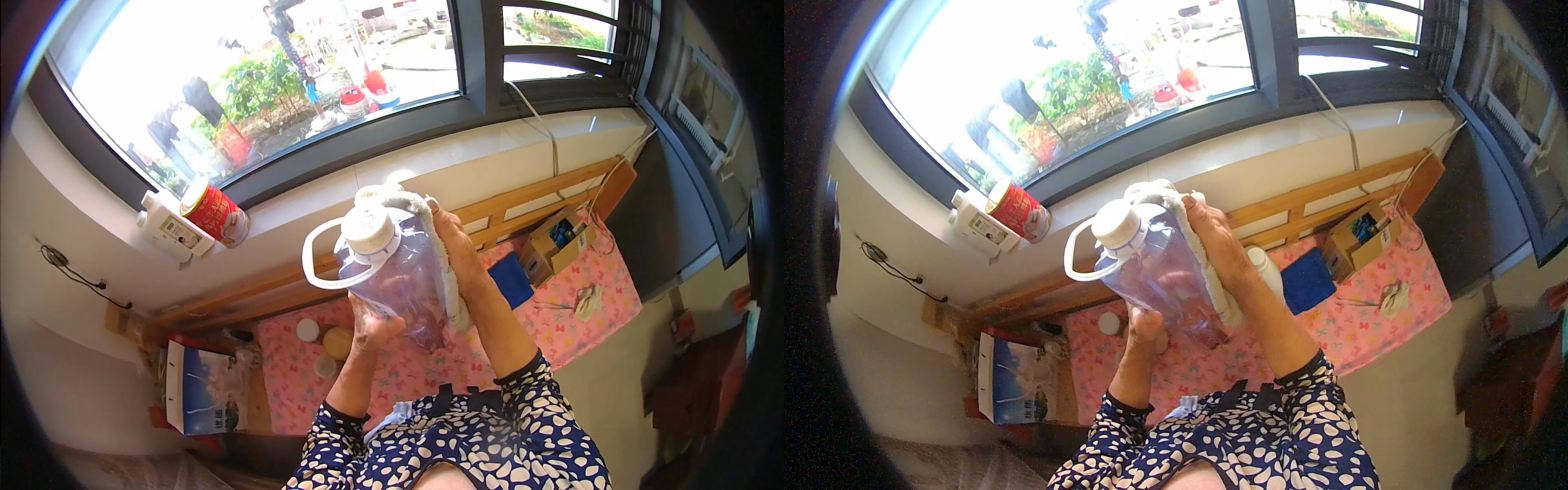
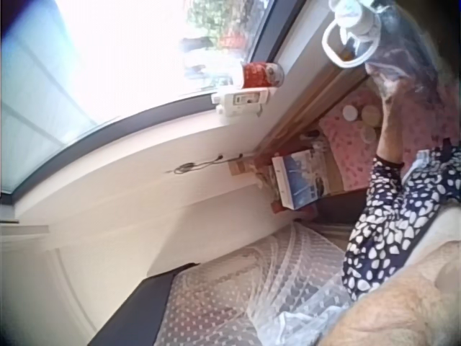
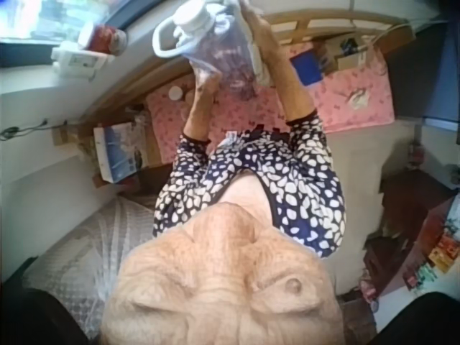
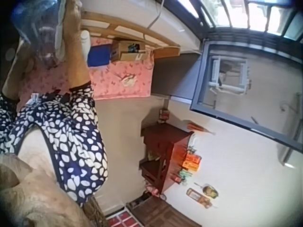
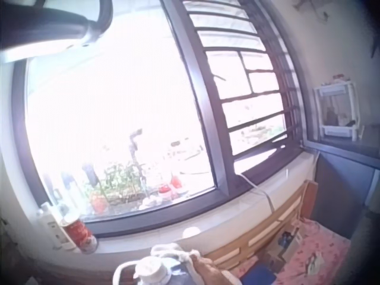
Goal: The person wipes a purple plastic bottle, a red cylindrical container, and a white plastic bottle with a white cloth. They handle each item individually, rotating them to clean all sides before placing them on the windowsill.
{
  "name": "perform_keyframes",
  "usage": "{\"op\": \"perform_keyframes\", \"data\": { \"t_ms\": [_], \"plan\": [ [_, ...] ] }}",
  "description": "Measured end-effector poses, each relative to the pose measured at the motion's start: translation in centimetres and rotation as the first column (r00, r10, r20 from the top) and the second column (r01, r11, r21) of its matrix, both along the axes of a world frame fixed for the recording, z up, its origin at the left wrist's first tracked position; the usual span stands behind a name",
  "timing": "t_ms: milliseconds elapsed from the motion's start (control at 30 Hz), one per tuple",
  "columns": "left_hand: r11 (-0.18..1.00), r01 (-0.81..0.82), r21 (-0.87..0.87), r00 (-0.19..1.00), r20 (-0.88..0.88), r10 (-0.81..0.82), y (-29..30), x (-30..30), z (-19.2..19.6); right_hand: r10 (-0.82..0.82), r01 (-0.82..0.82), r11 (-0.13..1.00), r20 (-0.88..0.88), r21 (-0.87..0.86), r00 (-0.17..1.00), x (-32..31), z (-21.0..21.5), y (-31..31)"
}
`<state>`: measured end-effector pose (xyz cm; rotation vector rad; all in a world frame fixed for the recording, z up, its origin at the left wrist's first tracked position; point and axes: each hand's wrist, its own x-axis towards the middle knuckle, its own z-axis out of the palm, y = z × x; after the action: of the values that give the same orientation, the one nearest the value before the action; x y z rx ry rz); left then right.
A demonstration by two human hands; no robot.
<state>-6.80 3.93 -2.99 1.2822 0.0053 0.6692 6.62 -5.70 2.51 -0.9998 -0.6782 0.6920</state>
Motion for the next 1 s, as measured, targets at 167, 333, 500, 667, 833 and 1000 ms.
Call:
{"op": "perform_keyframes", "data": {
  "t_ms": [167,333,500,667,833,1000],
  "plan": [
    [0.997,-0.051,-0.056,0.998,0.038,0.053,0.3,0.4,0.0,-0.090,0.092,0.989,0.023,-0.113,0.996,-0.5,-2.3,0.1],
    [0.989,-0.095,-0.115,0.989,0.100,0.106,0.9,1.0,0.7,-0.046,0.100,0.978,0.281,-0.182,0.959,-0.8,-3.9,-1.4],
    [0.992,-0.081,-0.095,0.993,0.082,0.088,2.8,0.7,1.0,-0.118,0.300,0.928,0.589,-0.222,0.799,-2.9,-6.4,-3.4],
    [0.972,-0.153,-0.179,0.986,0.041,0.163,2.7,0.6,2.6,-0.165,0.399,0.908,0.761,-0.131,0.627,-3.6,-4.3,-6.1],
    [0.963,-0.221,-0.152,0.974,0.015,0.226,1.9,2.5,2.6,-0.588,0.611,0.782,0.469,0.121,0.659,-2.4,2.3,-2.4],
    [0.917,-0.326,-0.229,0.937,0.053,0.346,-0.1,4.1,3.2,-0.646,0.670,0.688,0.657,0.280,0.389,-3.0,1.8,2.3]
  ]
}}
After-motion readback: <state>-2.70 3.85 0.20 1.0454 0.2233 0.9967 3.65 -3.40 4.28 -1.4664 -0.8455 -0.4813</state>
